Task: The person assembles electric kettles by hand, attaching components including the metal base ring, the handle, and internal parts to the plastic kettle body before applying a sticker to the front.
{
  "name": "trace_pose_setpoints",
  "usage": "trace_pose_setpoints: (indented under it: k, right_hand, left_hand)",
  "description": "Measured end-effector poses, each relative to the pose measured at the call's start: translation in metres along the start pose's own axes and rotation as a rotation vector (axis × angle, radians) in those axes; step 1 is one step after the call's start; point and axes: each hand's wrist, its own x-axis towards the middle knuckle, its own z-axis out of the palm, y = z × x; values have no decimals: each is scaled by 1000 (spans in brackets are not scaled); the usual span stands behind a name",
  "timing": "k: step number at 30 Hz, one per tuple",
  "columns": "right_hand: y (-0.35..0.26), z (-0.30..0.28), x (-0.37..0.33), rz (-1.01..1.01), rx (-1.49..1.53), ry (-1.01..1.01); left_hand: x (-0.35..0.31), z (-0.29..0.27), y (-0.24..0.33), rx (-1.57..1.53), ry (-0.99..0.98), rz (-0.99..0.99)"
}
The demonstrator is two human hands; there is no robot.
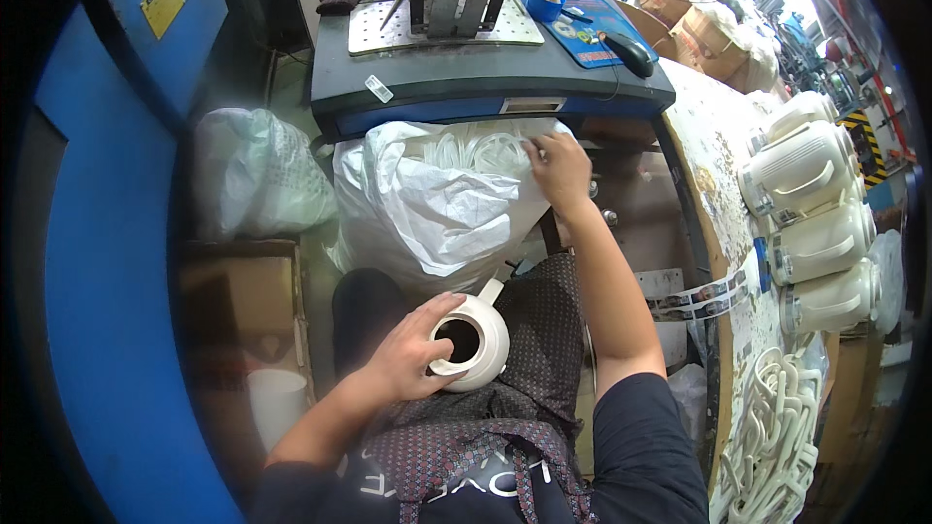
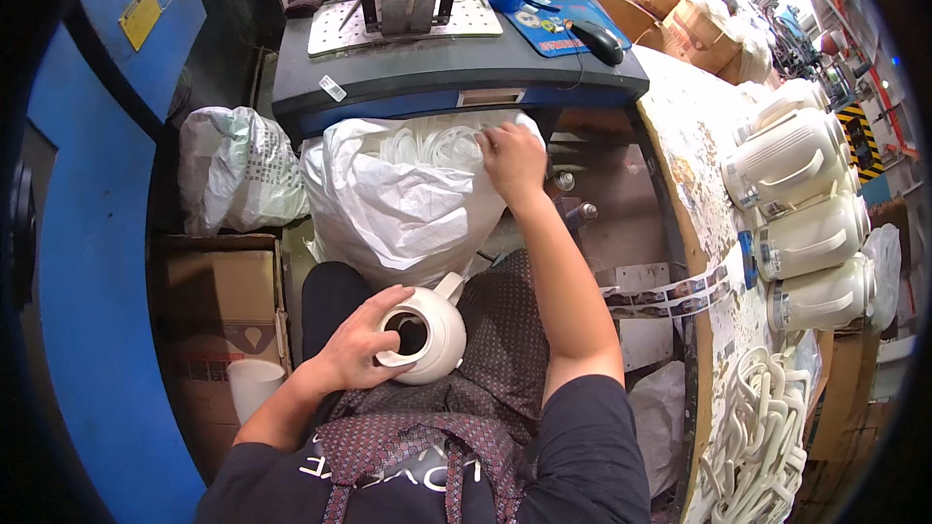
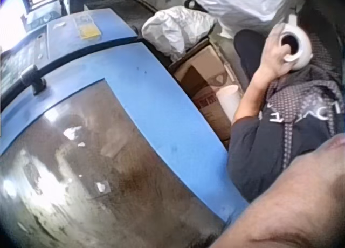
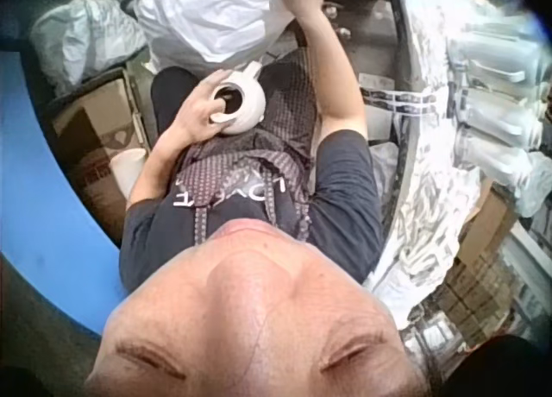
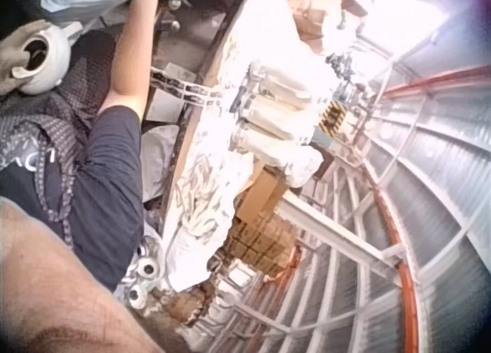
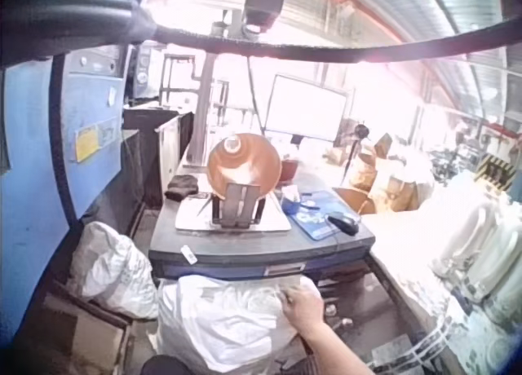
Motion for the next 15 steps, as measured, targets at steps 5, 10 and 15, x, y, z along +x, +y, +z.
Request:
trace_pose_setpoints:
  k: [5,10,15]
  right_hand:
    - [-18,-105,-85,-267,142,90]
    - [-24,-108,-244,158,-102,-641]
    - [-92,-204,-214,388,1178,-200]
  left_hand:
    - [5,1,25,-123,140,190]
    - [20,7,68,-163,308,343]
    - [9,39,91,-162,399,297]
